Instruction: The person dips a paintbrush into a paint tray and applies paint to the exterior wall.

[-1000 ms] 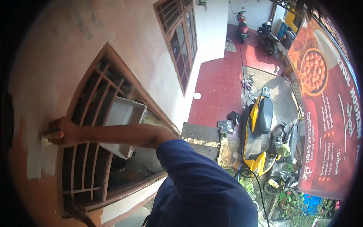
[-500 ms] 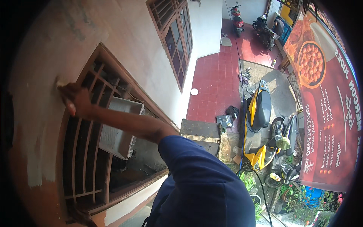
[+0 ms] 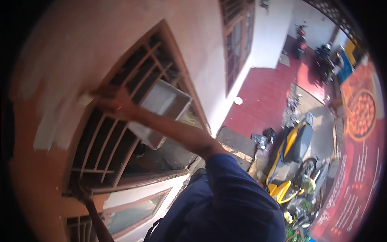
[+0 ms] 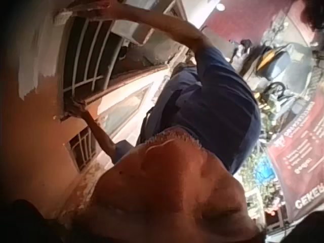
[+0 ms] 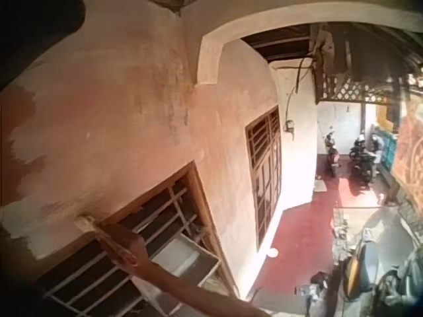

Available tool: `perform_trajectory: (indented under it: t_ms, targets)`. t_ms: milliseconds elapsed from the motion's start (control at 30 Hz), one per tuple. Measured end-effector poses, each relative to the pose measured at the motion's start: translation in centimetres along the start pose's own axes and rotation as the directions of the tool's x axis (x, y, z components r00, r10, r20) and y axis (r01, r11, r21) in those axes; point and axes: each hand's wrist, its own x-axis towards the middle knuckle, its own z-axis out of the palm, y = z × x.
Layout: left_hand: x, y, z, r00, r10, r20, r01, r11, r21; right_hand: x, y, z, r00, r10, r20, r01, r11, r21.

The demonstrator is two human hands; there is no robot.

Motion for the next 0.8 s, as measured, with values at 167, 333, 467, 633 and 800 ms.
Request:
perform_trajectory:
  t_ms: [167,333,467,633,800]
  targets:
    - [-0.2,0.6,-0.3,0.965,-0.135,0.223,0.142,0.990,-0.014,2.3,3.6,-6.8,0.905,0.156,-0.395,-0.285,0.913,-0.291]
    - [1.3,0.9,-1.6,0.977,-0.132,0.166,0.140,0.990,-0.035,3.5,0.8,-1.7,0.950,0.065,-0.306,-0.163,0.939,-0.304]
    - [0.8,0.8,-1.2,0.978,-0.132,0.161,0.142,0.989,-0.051,1.0,-7.8,7.5,0.990,0.100,-0.098,-0.116,0.979,-0.167]
    - [0.2,0.4,-0.6,0.966,-0.141,0.215,0.150,0.988,-0.025,1.2,-16.5,13.6,0.994,0.040,0.105,-0.061,0.975,0.213]
    - [0.5,0.6,-1.1,0.960,-0.148,0.239,0.168,0.984,-0.064,2.4,-11.5,11.3,0.998,0.056,-0.022,-0.049,0.968,0.247]
